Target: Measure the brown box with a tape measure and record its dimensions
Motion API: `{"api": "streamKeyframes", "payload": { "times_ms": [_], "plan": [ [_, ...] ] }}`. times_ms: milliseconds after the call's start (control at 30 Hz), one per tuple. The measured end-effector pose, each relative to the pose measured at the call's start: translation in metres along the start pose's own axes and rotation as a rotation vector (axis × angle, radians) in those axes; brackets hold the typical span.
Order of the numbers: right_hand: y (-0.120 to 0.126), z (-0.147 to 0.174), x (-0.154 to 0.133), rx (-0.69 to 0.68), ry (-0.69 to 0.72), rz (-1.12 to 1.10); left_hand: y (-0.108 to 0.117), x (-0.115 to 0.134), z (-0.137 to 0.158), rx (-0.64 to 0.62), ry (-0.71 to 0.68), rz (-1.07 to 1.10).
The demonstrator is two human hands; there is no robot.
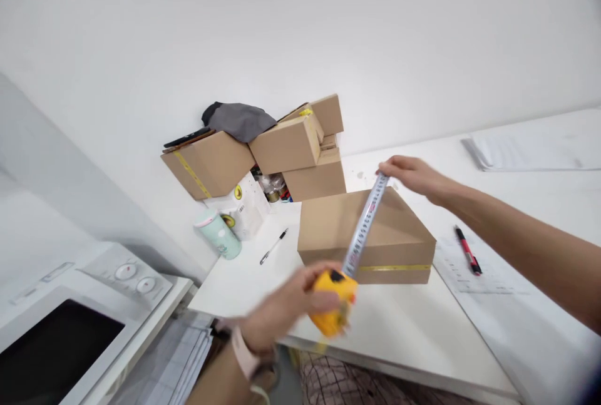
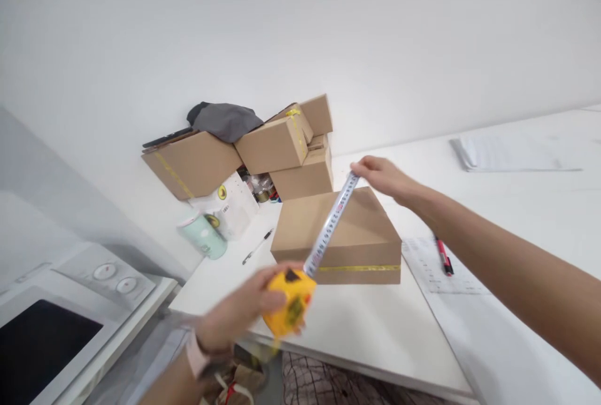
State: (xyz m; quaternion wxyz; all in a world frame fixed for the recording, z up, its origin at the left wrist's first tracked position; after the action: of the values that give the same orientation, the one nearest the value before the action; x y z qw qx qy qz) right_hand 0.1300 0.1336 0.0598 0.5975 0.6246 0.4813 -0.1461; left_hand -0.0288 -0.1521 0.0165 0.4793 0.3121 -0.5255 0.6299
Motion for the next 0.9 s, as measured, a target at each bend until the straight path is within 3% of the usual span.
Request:
{"api": "streamKeyframes", "payload": {
  "times_ms": [100, 200, 300, 467, 700, 800, 900],
  "plan": [
    [-0.039, -0.019, -0.018, -0.142, 0.100, 0.096, -0.040, -0.074, -0.011, -0.093, 0.051, 0.390],
    [-0.064, -0.037, -0.016, -0.182, 0.122, 0.200, -0.058, -0.104, -0.037, -0.146, -0.025, 0.565],
    [-0.077, -0.047, -0.005, -0.213, 0.149, 0.252, -0.062, -0.101, -0.047, -0.162, -0.074, 0.603],
    [-0.084, -0.042, 0.009, -0.279, 0.205, 0.251, -0.054, -0.091, -0.035, -0.116, -0.076, 0.572],
    [-0.087, -0.038, 0.013, -0.267, 0.162, 0.241, -0.064, -0.092, -0.033, -0.104, -0.038, 0.602],
    [-0.081, -0.035, 0.007, -0.228, 0.164, 0.175, -0.073, -0.085, -0.032, -0.138, -0.025, 0.628],
    [-0.053, -0.024, 0.004, -0.097, 0.149, 0.066, -0.067, -0.076, -0.017, -0.099, -0.054, 0.528]
  ]
}}
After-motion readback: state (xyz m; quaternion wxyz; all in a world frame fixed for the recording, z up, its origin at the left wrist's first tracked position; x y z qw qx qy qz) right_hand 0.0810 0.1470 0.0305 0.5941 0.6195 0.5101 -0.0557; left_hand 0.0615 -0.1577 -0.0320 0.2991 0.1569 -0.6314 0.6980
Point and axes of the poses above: each hand's wrist, its own z-axis away from the middle knuckle, its own y-axis out of the back of the hand, x = y × z, the point moved 7 cm from there along -z, towards the middle knuckle, and after that the axes turned 13 degrees about z, right-handed, at the moved point
